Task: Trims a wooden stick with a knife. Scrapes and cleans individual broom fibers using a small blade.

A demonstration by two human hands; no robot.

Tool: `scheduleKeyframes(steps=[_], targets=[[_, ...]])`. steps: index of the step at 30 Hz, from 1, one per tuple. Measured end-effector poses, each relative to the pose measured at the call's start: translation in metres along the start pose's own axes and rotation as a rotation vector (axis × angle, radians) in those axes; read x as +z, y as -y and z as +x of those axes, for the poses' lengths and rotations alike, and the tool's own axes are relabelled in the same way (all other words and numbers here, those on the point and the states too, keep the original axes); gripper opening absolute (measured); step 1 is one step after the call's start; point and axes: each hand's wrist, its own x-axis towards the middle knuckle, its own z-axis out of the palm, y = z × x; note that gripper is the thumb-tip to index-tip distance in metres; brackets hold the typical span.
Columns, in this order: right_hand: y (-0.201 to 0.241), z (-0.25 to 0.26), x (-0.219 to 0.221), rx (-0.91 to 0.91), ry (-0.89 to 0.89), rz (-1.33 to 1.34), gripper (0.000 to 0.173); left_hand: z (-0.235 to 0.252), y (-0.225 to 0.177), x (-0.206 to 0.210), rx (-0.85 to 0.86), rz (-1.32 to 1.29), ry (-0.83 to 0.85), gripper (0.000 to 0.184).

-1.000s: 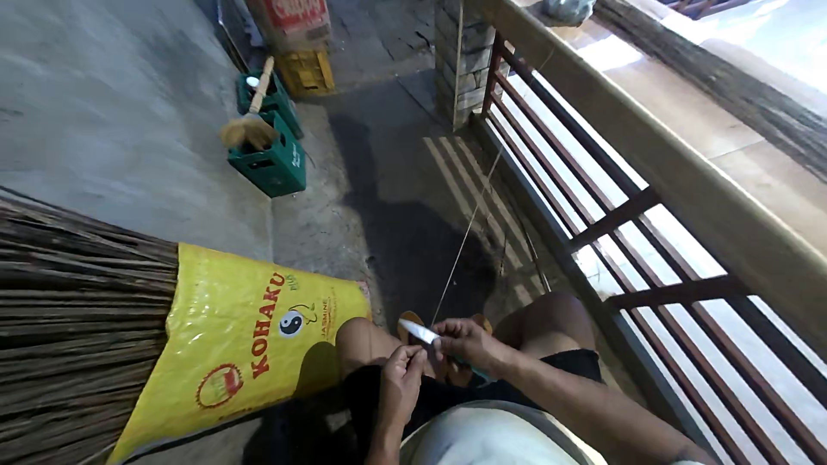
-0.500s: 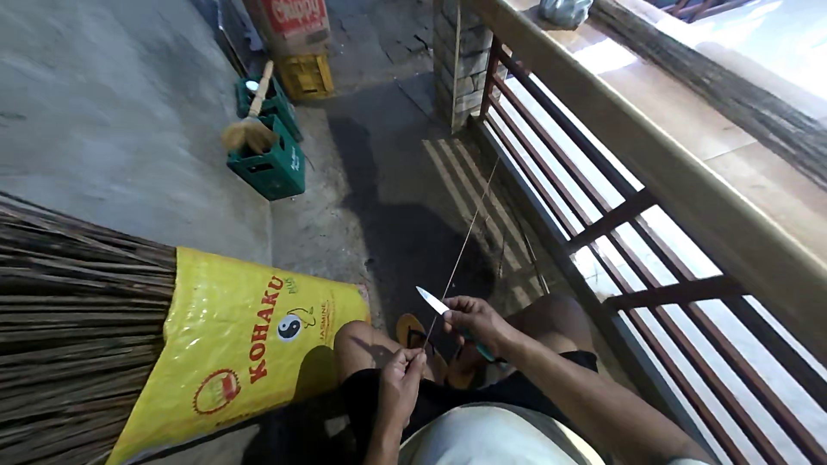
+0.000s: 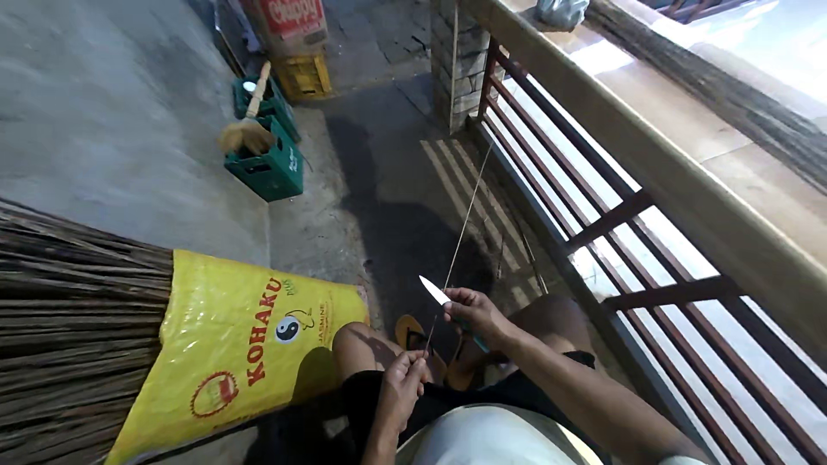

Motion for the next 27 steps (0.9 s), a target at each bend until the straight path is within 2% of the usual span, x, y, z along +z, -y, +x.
scheduleKeyframes(steps=[5,7,9,13,18,23,27], targets=[[-0.029,-0.022,0.024,0.112,0.283,-0.087,0.033,0.002,0.002,0.003,0.108,-0.049,-0.102,0.013],[-0.035,-0.024,0.023,0.141,0.344,-0.077,0.034,0.003,0.001,0.003,0.13,-0.041,-0.115,0.011],[-0.028,-0.021,0.018,0.102,0.31,-0.084,0.029,0.002,0.0,0.002,0.146,-0.016,-0.109,0.013],[-0.006,-0.007,0.005,0.045,0.114,-0.061,0.031,0.001,0.0,0.003,0.14,-0.009,-0.104,0.021],[-0.028,-0.025,0.024,0.141,0.306,-0.076,0.028,0.0,0.003,0.009,0.169,-0.062,-0.121,0.011],[-0.006,-0.007,0.008,0.094,0.133,-0.018,0.025,-0.005,0.005,0.005,0.156,-0.042,-0.11,0.021],[-0.015,-0.02,0.022,0.129,0.277,-0.076,0.025,-0.004,0.007,0.008,0.221,-0.004,-0.157,0.017]])
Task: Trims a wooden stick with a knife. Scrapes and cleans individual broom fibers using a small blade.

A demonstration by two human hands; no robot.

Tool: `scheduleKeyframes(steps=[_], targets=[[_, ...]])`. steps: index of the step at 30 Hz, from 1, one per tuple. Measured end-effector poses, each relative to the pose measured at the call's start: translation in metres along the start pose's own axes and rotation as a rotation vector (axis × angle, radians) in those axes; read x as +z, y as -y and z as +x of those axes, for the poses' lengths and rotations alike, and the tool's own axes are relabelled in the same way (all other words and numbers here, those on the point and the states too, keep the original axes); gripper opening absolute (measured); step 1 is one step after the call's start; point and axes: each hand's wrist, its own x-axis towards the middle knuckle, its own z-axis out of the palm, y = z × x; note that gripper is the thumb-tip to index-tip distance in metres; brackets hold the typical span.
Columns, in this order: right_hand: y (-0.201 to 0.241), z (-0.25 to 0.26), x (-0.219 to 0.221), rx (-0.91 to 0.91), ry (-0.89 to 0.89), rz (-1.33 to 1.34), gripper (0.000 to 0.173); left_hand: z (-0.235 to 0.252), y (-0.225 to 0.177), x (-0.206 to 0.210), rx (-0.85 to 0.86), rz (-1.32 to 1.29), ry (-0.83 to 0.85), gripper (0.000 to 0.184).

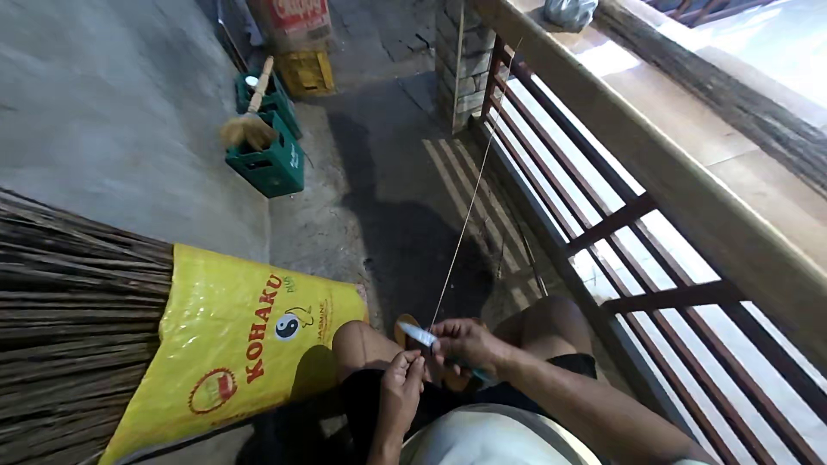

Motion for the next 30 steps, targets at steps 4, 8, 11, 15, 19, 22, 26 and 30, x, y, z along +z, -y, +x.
scheduleKeyframes(steps=[4,8,11,15,19,22,26,30], targets=[[-0.001,0.004,-0.002,-0.04,-0.07,-0.012,0.024,-0.003,-0.001,-0.001,0.027,0.013,-0.008,0.019],[0.015,0.01,-0.018,-0.045,-0.21,0.048,0.028,-0.006,0.003,0.0,0.022,0.031,-0.016,0.022],[0.003,-0.002,0.003,0.007,-0.051,-0.002,0.023,-0.004,0.006,0.002,0.077,0.075,-0.056,0.019],[-0.002,0.002,0.001,0.013,-0.03,-0.01,0.019,-0.004,0.004,0.003,0.083,0.123,-0.063,0.02],[0.012,0.01,-0.013,-0.049,-0.222,0.065,0.02,-0.005,0.004,0.003,0.095,0.136,-0.055,0.022],[0.001,0.0,0.0,-0.013,-0.095,0.013,0.022,-0.004,0.004,0.006,0.111,0.117,-0.069,0.02],[-0.002,-0.001,0.001,0.0,-0.082,-0.008,0.021,-0.004,0.001,0.004,0.098,0.11,-0.048,0.02],[0.015,0.007,-0.015,-0.029,-0.228,0.078,0.025,-0.006,0.001,0.004,0.063,0.099,-0.033,0.022]])
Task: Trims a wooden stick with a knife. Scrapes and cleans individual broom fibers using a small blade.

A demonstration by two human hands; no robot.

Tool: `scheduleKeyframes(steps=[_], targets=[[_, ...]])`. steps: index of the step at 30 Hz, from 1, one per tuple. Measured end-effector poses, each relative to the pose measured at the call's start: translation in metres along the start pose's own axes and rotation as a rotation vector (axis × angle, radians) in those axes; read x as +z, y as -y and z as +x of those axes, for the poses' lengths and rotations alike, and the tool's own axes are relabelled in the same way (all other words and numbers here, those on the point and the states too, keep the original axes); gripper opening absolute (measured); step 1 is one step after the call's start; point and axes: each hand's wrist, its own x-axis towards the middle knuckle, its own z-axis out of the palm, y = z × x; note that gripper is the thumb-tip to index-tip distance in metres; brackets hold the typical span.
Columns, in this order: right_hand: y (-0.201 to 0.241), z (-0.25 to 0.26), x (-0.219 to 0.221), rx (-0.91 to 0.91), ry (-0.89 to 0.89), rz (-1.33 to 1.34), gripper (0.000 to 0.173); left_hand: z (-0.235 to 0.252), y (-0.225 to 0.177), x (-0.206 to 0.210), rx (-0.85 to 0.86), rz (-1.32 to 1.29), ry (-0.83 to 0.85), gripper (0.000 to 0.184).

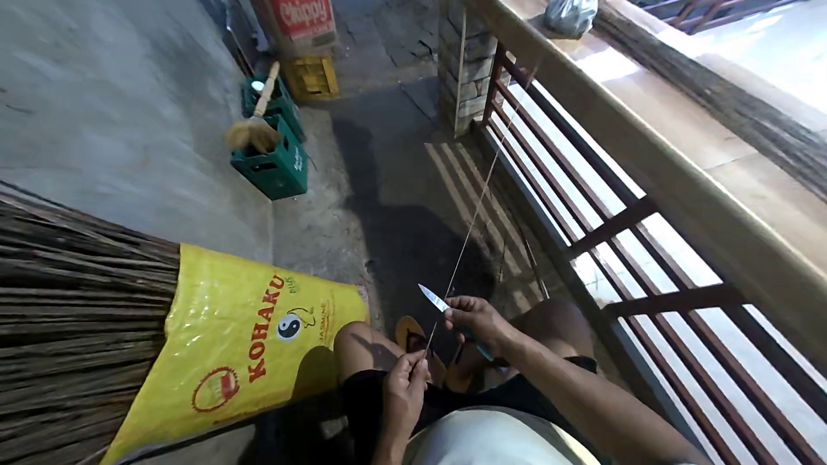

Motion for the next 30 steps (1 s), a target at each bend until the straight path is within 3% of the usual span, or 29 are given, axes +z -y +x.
scheduleKeyframes(steps=[5,10,15,22,27,30], targets=[[-0.022,-0.014,0.013,0.032,0.198,-0.083,0.02,0.002,0.001,0.0,0.007,-0.029,-0.002,0.019],[0.003,0.005,-0.006,-0.025,-0.053,0.041,0.027,-0.004,0.006,-0.006,-0.017,-0.015,0.011,0.021],[-0.017,-0.009,0.014,0.006,0.152,-0.022,0.021,-0.006,0.012,-0.007,-0.002,-0.025,-0.009,0.021],[0.017,0.01,-0.011,-0.087,-0.093,0.07,0.026,-0.023,0.019,-0.035,-0.093,0.009,0.109,0.02],[-0.004,-0.001,0.015,-0.151,-0.023,0.016,0.028,-0.025,0.033,-0.057,-0.129,0.133,0.268,0.032],[-0.025,-0.002,0.037,-0.152,0.067,-0.031,0.03,-0.023,0.021,-0.053,-0.104,0.135,0.222,0.042]])
